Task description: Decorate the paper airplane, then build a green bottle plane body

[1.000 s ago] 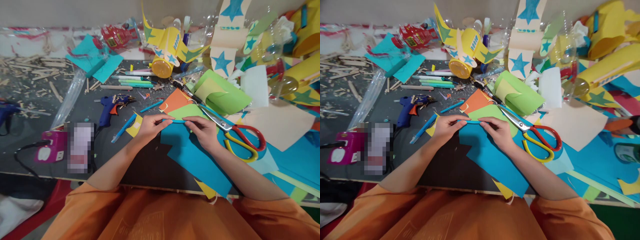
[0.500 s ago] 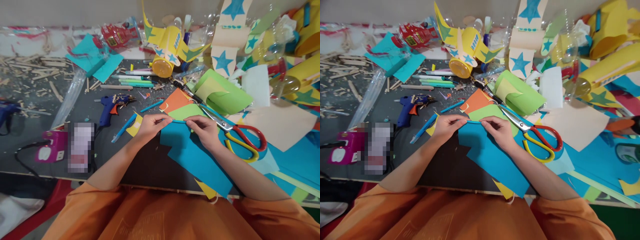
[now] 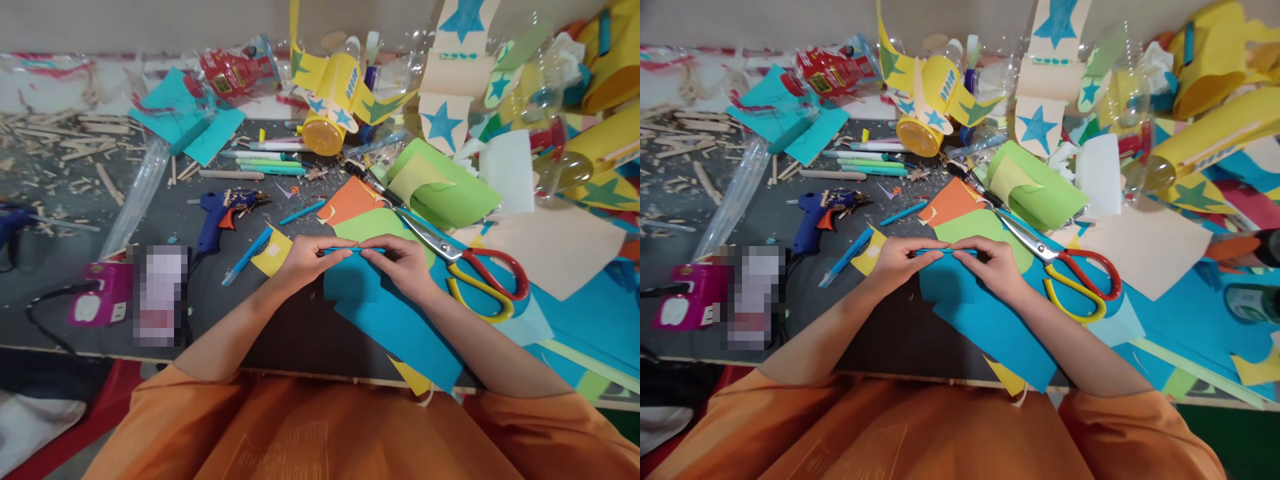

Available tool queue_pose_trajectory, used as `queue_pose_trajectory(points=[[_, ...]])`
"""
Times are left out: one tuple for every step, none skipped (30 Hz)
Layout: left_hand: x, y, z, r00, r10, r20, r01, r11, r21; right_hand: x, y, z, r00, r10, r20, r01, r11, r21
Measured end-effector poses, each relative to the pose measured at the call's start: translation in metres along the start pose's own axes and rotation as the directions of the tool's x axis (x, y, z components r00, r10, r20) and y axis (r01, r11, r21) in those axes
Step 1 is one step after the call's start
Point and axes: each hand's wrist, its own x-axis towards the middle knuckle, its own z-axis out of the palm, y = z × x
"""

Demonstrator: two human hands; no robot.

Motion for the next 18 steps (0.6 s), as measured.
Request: queue_pose_trajectory(points=[[0.0001, 0.0002, -0.0003, 1.000, -0.009, -0.002, 0.009, 1.000, -0.003, 0.0003, -0.0003, 0.0000, 1.000, 0.002, -0.002, -0.002, 1.000, 0.017], [0.0002, 0.0003, -0.0006, 1.000, -0.019, -0.005, 0.019, 1.000, -0.005, 0.0006, -0.0004, -0.0001, 1.000, 0.005, -0.003, -0.005, 0.999, 0.035], [0.0002, 0.0004, -0.0009, 1.000, -0.028, -0.011, 0.028, 1.000, -0.009, 0.0009, -0.0003, -0.0003, 1.000, 0.008, -0.002, -0.008, 0.999, 0.052], [0.0001, 0.0003, -0.0014, 0.999, -0.034, -0.018, 0.034, 0.999, -0.013, 0.0012, -0.0002, -0.0006, 1.000, 0.012, -0.003, -0.012, 0.998, 0.068], [0.0002, 0.0002, -0.0018, 0.999, -0.037, -0.025, 0.036, 0.999, -0.019, 0.0015, 0.0002, -0.0009, 1.000, 0.017, -0.005, -0.017, 0.996, 0.082], [0.0002, -0.0002, -0.0023, 0.999, -0.039, -0.031, 0.039, 0.999, -0.025, 0.0018, 0.0006, -0.0013, 1.000, 0.024, -0.010, -0.023, 0.995, 0.094], [0.0004, -0.0007, -0.0029, 0.999, -0.039, -0.037, 0.038, 0.999, -0.035, 0.0021, 0.0011, -0.0017, 0.999, 0.029, -0.016, -0.027, 0.994, 0.105], [0.0007, -0.0013, -0.0033, 0.999, -0.037, -0.040, 0.035, 0.998, -0.046, 0.0023, 0.0015, -0.0020, 0.999, 0.033, -0.025, -0.030, 0.993, 0.114], [0.0010, -0.0020, -0.0037, 0.999, -0.034, -0.041, 0.032, 0.998, -0.058, 0.0025, 0.0019, -0.0023, 0.999, 0.033, -0.034, -0.029, 0.992, 0.122], [0.0014, -0.0029, -0.0039, 0.999, -0.033, -0.043, 0.029, 0.997, -0.070, 0.0027, 0.0022, -0.0025, 0.998, 0.032, -0.045, -0.026, 0.992, 0.127], [0.0019, -0.0037, -0.0039, 0.998, -0.029, -0.048, 0.025, 0.996, -0.083, 0.0028, 0.0024, -0.0026, 0.998, 0.031, -0.052, -0.024, 0.991, 0.129], [0.0024, -0.0046, -0.0039, 0.998, -0.025, -0.052, 0.020, 0.995, -0.094, 0.0030, 0.0024, -0.0026, 0.998, 0.032, -0.060, -0.024, 0.992, 0.127], [0.0028, -0.0055, -0.0037, 0.998, -0.021, -0.057, 0.016, 0.995, -0.101, 0.0031, 0.0024, -0.0026, 0.997, 0.037, -0.065, -0.029, 0.992, 0.123], [0.0031, -0.0063, -0.0036, 0.998, -0.022, -0.060, 0.016, 0.995, -0.102, 0.0032, 0.0023, -0.0025, 0.997, 0.043, -0.067, -0.035, 0.992, 0.118], [0.0033, -0.0071, -0.0035, 0.998, -0.023, -0.065, 0.017, 0.995, -0.101, 0.0033, 0.0023, -0.0023, 0.997, 0.048, -0.067, -0.040, 0.993, 0.115], [0.0035, -0.0077, -0.0034, 0.997, -0.026, -0.068, 0.019, 0.995, -0.098, 0.0034, 0.0023, -0.0022, 0.997, 0.048, -0.065, -0.040, 0.992, 0.116], [0.0036, -0.0081, -0.0033, 0.997, -0.028, -0.071, 0.021, 0.995, -0.097, 0.0036, 0.0024, -0.0022, 0.997, 0.040, -0.063, -0.032, 0.992, 0.121], [0.0036, -0.0083, -0.0032, 0.997, -0.030, -0.072, 0.023, 0.995, -0.097, 0.0037, 0.0026, -0.0021, 0.998, 0.027, -0.063, -0.018, 0.991, 0.131]])
